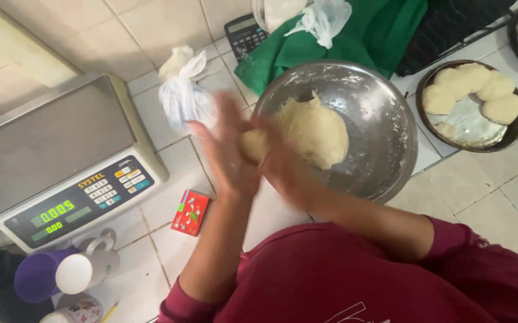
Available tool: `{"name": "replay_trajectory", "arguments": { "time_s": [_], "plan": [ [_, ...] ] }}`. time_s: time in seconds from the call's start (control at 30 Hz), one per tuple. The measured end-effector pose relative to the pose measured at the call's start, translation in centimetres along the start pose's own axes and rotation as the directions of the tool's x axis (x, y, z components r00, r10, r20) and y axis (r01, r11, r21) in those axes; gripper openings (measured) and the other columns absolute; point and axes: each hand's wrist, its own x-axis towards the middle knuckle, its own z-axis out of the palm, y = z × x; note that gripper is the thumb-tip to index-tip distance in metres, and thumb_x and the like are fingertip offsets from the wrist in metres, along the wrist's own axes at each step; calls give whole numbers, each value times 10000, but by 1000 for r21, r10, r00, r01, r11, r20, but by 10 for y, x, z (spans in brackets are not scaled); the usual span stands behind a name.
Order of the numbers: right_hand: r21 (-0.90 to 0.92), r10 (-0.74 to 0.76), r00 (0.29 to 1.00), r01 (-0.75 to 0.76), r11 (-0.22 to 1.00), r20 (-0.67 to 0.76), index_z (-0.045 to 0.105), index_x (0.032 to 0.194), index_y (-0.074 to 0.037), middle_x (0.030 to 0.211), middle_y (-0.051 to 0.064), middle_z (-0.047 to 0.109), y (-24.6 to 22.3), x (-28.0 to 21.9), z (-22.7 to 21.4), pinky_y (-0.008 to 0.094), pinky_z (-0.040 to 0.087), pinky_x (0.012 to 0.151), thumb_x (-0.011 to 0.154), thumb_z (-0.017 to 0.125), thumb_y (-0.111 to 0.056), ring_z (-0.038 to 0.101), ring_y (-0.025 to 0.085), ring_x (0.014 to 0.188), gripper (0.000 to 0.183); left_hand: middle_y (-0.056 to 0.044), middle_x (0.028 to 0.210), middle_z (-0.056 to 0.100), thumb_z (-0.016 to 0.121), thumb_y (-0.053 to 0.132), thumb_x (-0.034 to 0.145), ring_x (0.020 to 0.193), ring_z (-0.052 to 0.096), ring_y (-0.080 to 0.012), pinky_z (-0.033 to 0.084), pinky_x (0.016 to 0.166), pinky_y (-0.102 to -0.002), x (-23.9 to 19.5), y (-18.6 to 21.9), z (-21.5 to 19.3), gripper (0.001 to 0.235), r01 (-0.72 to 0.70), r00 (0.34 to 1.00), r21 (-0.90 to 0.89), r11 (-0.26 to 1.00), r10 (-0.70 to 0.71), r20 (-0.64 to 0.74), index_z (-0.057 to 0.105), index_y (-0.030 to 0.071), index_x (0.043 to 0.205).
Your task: The person is dividing bread dough into portions using a scale and rolling them into balls on a kitchen counter.
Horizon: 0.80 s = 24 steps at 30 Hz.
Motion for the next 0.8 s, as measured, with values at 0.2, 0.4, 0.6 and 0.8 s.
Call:
{"name": "replay_trajectory", "arguments": {
  "time_s": [0.2, 0.4, 0.6, 0.8],
  "plan": [
    [615, 175, 936, 54, 787, -306, 213, 1682, -1, 1740, 175, 219, 37, -15, -9, 514, 293, 1340, 1188, 376, -374, 300, 331, 1625, 640, -130, 1752, 225, 276, 845, 969, 1631, 206, -274, 159, 1335, -416, 140, -89, -90, 1068, -693, 671, 246, 678, 481, 565, 209, 29, 1655],
    [-411, 116, 864, -346, 843, -489, 269, 1684, -76, 1785, 167, 140, 27, -21, -48, 482, 146, 1360, 1130, 384, -231, 189, 302, 1667, 587, -56, 1716, 250, 214, 917, 816, 1581, 212, -265, 169, 1260, -421, 73, -105, -57, 1217, 15, 797, 119, 993, -84, 598, 222, 28, 1647],
    [-248, 118, 979, -157, 956, -166, 532, 1514, -144, 1666, 147, 416, 12, -59, -56, 470, 240, 1319, 1003, 707, -175, 346, 355, 1600, 541, -157, 1673, 239, 216, 963, 845, 1542, 186, -336, 132, 1281, -441, 106, -112, -66, 1297, 131, 764, -127, 983, -19, 645, 202, -61, 1641],
    [-404, 26, 955, -150, 903, -297, 612, 1431, -98, 1585, 168, 467, 52, -97, -94, 529, 251, 1282, 976, 667, -131, 401, 392, 1532, 459, -153, 1703, 215, 335, 956, 818, 1561, 202, -267, 140, 1270, -409, 146, -160, -30, 1280, 143, 775, -128, 981, -30, 631, 139, -13, 1631]
  ]
}}
